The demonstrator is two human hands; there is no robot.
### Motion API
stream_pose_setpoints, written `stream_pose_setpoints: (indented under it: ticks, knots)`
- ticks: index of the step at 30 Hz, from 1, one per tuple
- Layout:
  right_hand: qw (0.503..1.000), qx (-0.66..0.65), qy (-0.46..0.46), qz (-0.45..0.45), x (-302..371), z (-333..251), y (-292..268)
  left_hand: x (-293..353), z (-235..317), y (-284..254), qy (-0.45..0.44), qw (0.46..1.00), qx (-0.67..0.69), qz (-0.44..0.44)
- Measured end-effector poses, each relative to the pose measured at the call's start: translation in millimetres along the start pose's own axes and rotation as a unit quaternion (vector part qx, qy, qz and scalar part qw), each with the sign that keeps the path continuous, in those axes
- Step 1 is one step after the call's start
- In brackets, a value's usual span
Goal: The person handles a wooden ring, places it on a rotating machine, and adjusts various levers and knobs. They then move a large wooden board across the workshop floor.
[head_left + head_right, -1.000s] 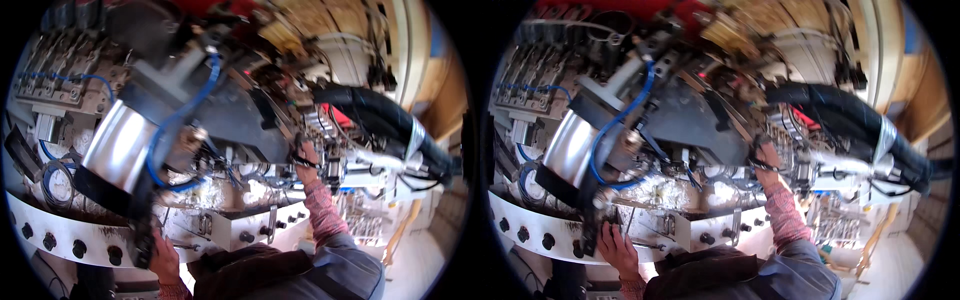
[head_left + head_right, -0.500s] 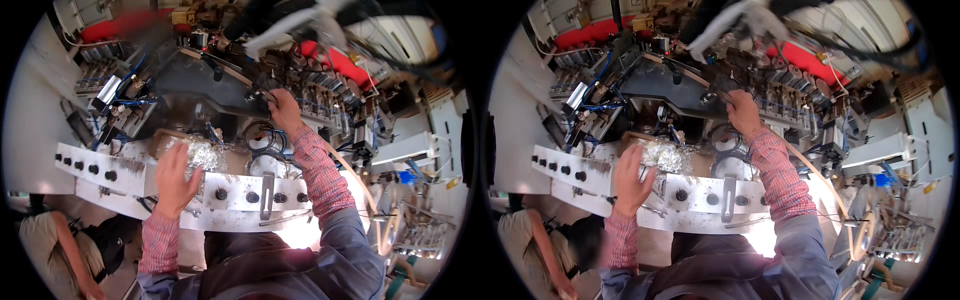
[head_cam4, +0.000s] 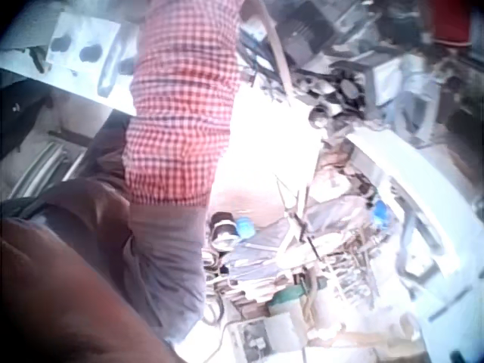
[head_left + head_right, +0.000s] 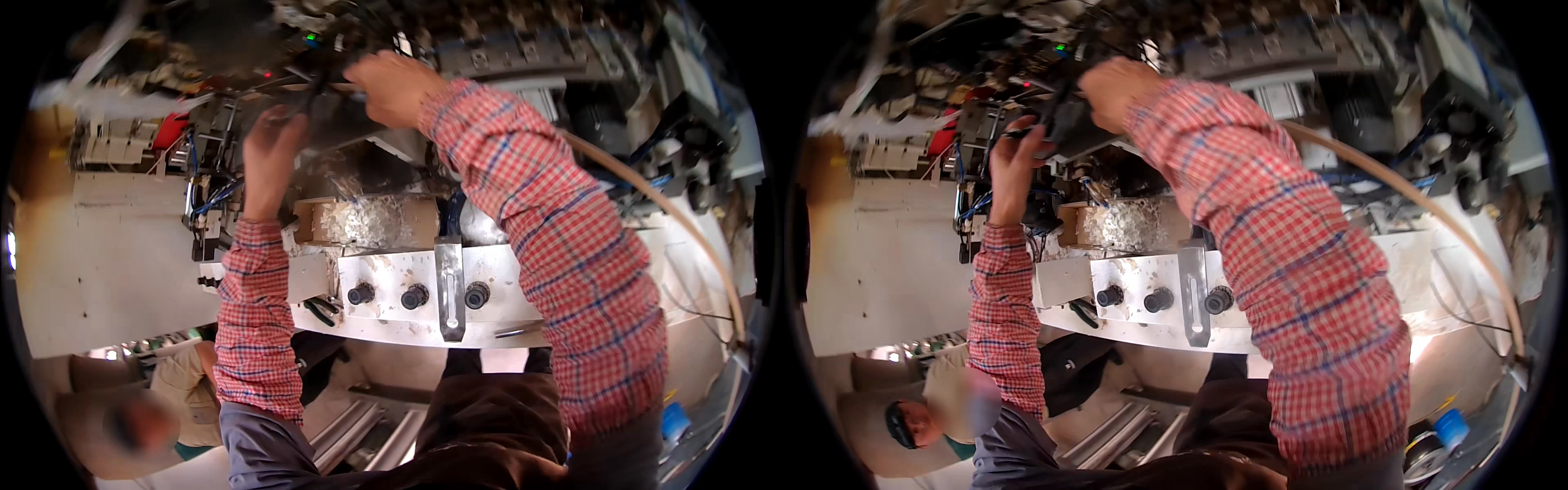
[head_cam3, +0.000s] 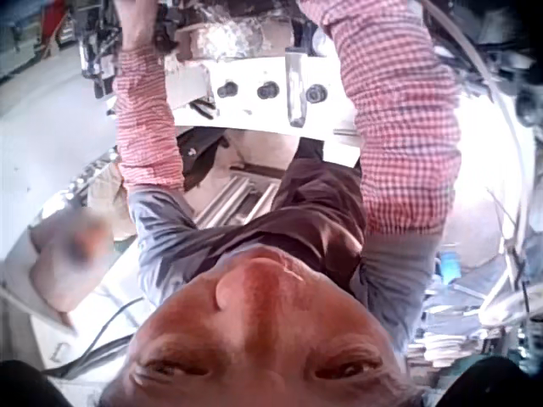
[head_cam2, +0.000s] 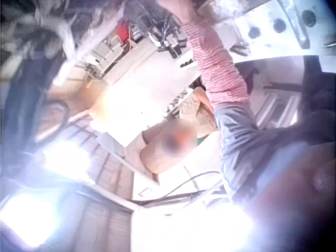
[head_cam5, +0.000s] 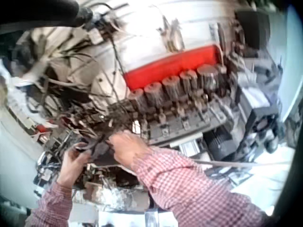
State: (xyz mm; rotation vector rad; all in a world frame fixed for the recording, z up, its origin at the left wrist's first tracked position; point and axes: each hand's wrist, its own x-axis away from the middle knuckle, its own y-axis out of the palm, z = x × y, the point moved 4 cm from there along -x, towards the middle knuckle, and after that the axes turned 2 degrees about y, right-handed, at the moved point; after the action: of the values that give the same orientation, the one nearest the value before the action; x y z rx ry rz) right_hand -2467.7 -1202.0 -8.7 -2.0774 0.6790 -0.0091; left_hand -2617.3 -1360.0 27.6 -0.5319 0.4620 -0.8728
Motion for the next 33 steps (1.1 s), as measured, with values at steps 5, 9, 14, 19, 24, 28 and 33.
stream_pose_setpoints:
  ticks: [5, 9, 14, 19, 24, 28, 33]
  knots:
    - [0.998, 0.005, 0.009, -0.057, -12, 0, -17, -5, 3, 2, -0.037, 0.999, -0.022, -0.023]
    - [0.995, -0.067, 0.047, -0.059, -16, 9, -29, -10, 7, 5, -0.016, 1.000, -0.012, -0.024]
    - [0.991, -0.091, 0.064, -0.072, -22, 6, -34, -13, 4, 8, 0.021, 0.991, -0.119, -0.062]
    - [0.989, -0.099, 0.075, -0.083, -27, 7, -30, -19, -5, 5, -0.021, 0.998, -0.020, -0.062]
    - [0.988, -0.099, 0.081, -0.090, -29, 6, -25, -29, -17, 3, -0.086, 0.992, -0.027, -0.087]
    - [0.984, -0.096, 0.100, -0.109, -30, 6, -25, -33, -24, 3, -0.082, 0.991, -0.026, -0.106]
    - [0.983, -0.088, 0.106, -0.119, -27, 2, -31, -29, -33, 8, -0.247, 0.881, 0.390, -0.106]
